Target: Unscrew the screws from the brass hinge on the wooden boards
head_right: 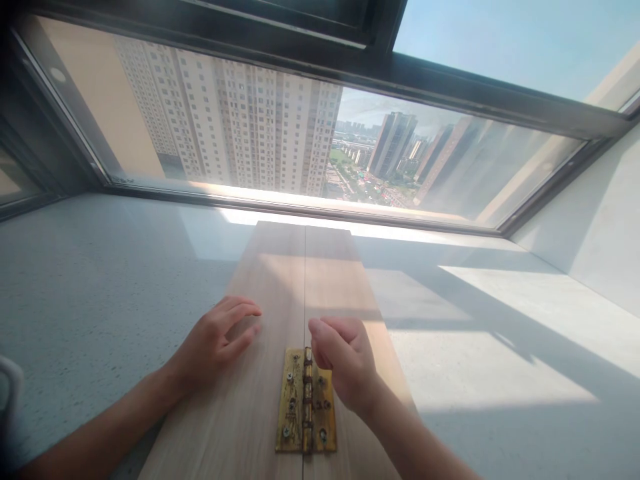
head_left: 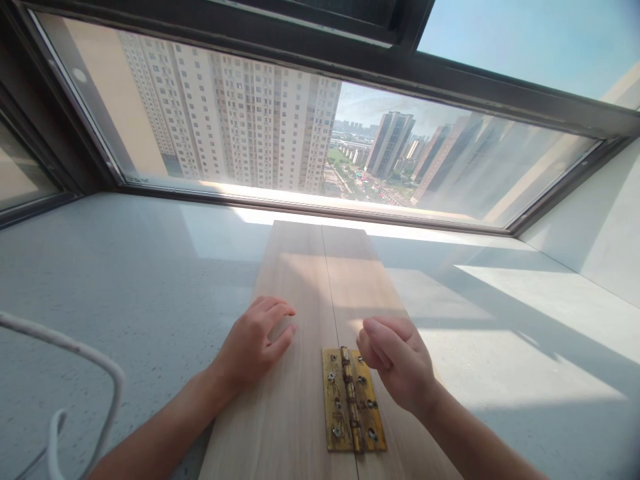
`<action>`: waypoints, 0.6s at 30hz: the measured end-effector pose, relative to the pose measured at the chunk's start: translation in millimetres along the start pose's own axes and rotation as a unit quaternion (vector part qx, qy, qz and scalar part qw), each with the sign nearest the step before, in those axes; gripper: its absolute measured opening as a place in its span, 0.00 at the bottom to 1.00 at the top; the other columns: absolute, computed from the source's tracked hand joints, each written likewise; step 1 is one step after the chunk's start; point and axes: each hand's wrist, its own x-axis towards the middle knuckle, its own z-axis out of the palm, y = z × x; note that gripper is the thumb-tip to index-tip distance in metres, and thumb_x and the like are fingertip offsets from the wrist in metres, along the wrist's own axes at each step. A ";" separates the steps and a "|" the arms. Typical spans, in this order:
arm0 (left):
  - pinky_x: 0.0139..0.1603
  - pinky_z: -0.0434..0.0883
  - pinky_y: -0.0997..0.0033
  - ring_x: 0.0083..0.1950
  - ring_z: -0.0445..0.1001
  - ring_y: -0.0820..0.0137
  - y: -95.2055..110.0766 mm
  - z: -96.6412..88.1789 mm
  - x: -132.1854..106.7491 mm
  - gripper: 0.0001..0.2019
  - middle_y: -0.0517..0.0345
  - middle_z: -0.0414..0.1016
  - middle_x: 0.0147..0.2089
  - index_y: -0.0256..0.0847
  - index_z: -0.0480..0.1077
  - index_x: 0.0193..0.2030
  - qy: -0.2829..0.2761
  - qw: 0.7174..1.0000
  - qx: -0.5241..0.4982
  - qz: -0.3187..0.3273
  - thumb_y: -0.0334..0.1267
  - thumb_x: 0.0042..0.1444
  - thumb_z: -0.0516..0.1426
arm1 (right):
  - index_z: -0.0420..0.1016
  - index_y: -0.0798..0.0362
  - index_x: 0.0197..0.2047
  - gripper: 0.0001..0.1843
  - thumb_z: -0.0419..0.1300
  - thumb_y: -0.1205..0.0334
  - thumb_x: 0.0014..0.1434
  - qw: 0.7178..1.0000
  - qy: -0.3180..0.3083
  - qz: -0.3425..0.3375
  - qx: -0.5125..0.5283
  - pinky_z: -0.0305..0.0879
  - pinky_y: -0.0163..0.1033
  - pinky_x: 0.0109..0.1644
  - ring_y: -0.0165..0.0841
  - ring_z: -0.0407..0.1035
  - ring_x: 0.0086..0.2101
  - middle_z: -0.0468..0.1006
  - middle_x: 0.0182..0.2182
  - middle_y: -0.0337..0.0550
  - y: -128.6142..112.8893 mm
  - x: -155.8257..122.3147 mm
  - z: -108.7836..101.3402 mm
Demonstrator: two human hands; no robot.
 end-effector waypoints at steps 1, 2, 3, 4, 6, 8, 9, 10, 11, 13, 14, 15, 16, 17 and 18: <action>0.51 0.67 0.60 0.49 0.68 0.63 0.0 0.1 0.1 0.07 0.51 0.72 0.44 0.39 0.69 0.42 -0.001 1.000 -0.002 -0.001 0.35 0.59 0.52 | 0.52 0.50 0.12 0.29 0.59 0.52 0.57 0.999 -0.034 0.014 0.007 0.41 0.36 0.20 0.24 0.45 0.16 0.52 0.11 0.31 -1.9 2.2 -5.5; 0.50 0.67 0.60 0.48 0.68 0.63 0.0 0.2 0.1 0.07 0.51 0.72 0.44 0.39 0.69 0.42 -0.001 1.000 -0.003 -0.001 0.35 0.59 0.52 | 0.51 0.50 0.12 0.29 0.60 0.50 0.56 0.998 -0.060 0.026 0.015 0.41 0.35 0.19 0.24 0.45 0.15 0.51 0.10 0.31 -3.2 4.3 -10.3; 0.50 0.67 0.60 0.48 0.68 0.63 -0.1 0.3 0.0 0.07 0.52 0.72 0.44 0.39 0.69 0.41 -0.002 1.000 -0.005 -0.002 0.35 0.58 0.52 | 0.52 0.50 0.13 0.29 0.60 0.48 0.55 0.996 -0.074 0.032 0.022 0.41 0.35 0.19 0.23 0.44 0.14 0.50 0.10 0.30 -3.8 6.0 -14.3; 0.50 0.68 0.60 0.48 0.68 0.63 -0.1 0.3 -0.2 0.07 0.52 0.72 0.44 0.39 0.69 0.41 -0.003 1.000 -0.006 -0.003 0.35 0.58 0.53 | 0.53 0.50 0.14 0.28 0.59 0.45 0.55 0.996 -0.077 0.036 0.030 0.41 0.34 0.18 0.23 0.43 0.14 0.50 0.10 0.29 -3.9 7.3 -17.3; 0.49 0.68 0.61 0.47 0.68 0.64 0.0 0.2 -0.5 0.06 0.52 0.72 0.43 0.39 0.69 0.41 -0.004 1.000 -0.008 -0.005 0.35 0.58 0.52 | 0.57 0.50 0.18 0.26 0.57 0.40 0.55 0.997 -0.056 0.033 0.038 0.43 0.33 0.17 0.24 0.44 0.13 0.51 0.11 0.27 -3.6 7.9 -20.7; 0.50 0.67 0.61 0.48 0.69 0.64 0.3 -0.1 -0.6 0.06 0.52 0.72 0.43 0.39 0.69 0.41 -0.004 1.000 -0.009 -0.006 0.35 0.59 0.52 | 0.62 0.51 0.22 0.22 0.59 0.43 0.56 0.999 -0.011 0.018 0.032 0.52 0.34 0.20 0.25 0.53 0.16 0.60 0.13 0.31 -4.1 5.3 -21.0; 0.50 0.67 0.61 0.48 0.68 0.64 0.5 -0.3 -0.6 0.06 0.53 0.72 0.43 0.39 0.69 0.41 -0.003 1.000 -0.009 -0.006 0.34 0.59 0.52 | 0.65 0.52 0.22 0.20 0.60 0.46 0.56 0.999 0.020 0.008 0.024 0.57 0.35 0.24 0.26 0.58 0.19 0.65 0.16 0.34 -4.9 3.0 -20.0; 0.49 0.67 0.61 0.48 0.68 0.64 0.7 -0.5 -0.6 0.06 0.53 0.72 0.43 0.39 0.69 0.41 -0.003 1.000 -0.009 -0.005 0.34 0.59 0.52 | 0.68 0.52 0.23 0.18 0.61 0.49 0.57 0.998 0.061 -0.001 0.017 0.59 0.35 0.28 0.27 0.62 0.23 0.69 0.19 0.37 -6.0 0.2 -18.3; 0.49 0.67 0.61 0.48 0.68 0.64 0.9 -0.6 -0.5 0.06 0.53 0.72 0.43 0.39 0.69 0.41 -0.003 1.000 -0.008 -0.004 0.34 0.59 0.52 | 0.69 0.53 0.23 0.17 0.61 0.51 0.57 0.994 0.107 -0.007 0.015 0.60 0.35 0.31 0.28 0.64 0.25 0.71 0.21 0.38 -7.0 -2.8 -15.5; 0.49 0.67 0.61 0.47 0.68 0.64 1.2 -0.8 -0.7 0.06 0.53 0.72 0.43 0.39 0.69 0.41 -0.005 1.000 -0.007 -0.003 0.35 0.58 0.52 | 0.68 0.53 0.21 0.19 0.60 0.52 0.58 0.980 0.194 -0.015 0.040 0.59 0.36 0.29 0.28 0.62 0.23 0.67 0.19 0.36 -7.7 -8.6 -7.3; 0.49 0.67 0.61 0.47 0.68 0.64 1.4 -0.8 -0.8 0.06 0.53 0.72 0.43 0.39 0.69 0.41 -0.006 1.000 -0.007 -0.003 0.35 0.58 0.53 | 0.64 0.52 0.19 0.21 0.60 0.51 0.58 0.972 0.227 -0.020 0.061 0.57 0.36 0.27 0.27 0.58 0.21 0.62 0.16 0.34 -7.0 -11.0 -2.3; 0.49 0.67 0.61 0.47 0.68 0.64 1.5 -0.9 -1.0 0.06 0.53 0.72 0.43 0.39 0.69 0.40 -0.008 1.000 -0.007 -0.002 0.35 0.58 0.53 | 0.60 0.52 0.17 0.23 0.60 0.51 0.58 0.966 0.246 -0.028 0.081 0.54 0.35 0.24 0.27 0.54 0.20 0.58 0.15 0.33 -5.3 -13.1 2.7; 0.49 0.67 0.61 0.47 0.68 0.64 1.6 -0.9 -1.2 0.06 0.53 0.72 0.43 0.39 0.69 0.40 -0.008 1.000 -0.007 -0.003 0.35 0.59 0.52 | 0.57 0.51 0.16 0.24 0.60 0.53 0.59 0.963 0.252 -0.040 0.082 0.50 0.36 0.22 0.26 0.51 0.19 0.55 0.15 0.32 -3.1 -14.6 7.1; 0.49 0.67 0.61 0.47 0.68 0.64 1.6 -0.9 -1.4 0.06 0.53 0.72 0.43 0.39 0.69 0.40 -0.009 1.000 -0.007 -0.003 0.35 0.59 0.52 | 0.55 0.51 0.16 0.25 0.59 0.54 0.59 0.964 0.251 -0.054 0.069 0.47 0.36 0.22 0.26 0.48 0.19 0.53 0.15 0.31 -0.7 -15.5 10.5; 0.49 0.66 0.61 0.47 0.68 0.64 1.5 -1.0 -1.5 0.06 0.53 0.72 0.42 0.39 0.69 0.40 -0.009 1.000 -0.007 -0.003 0.35 0.59 0.52 | 0.54 0.51 0.16 0.25 0.59 0.56 0.60 0.969 0.236 -0.062 0.047 0.45 0.36 0.22 0.26 0.47 0.19 0.52 0.15 0.31 1.5 -15.6 12.3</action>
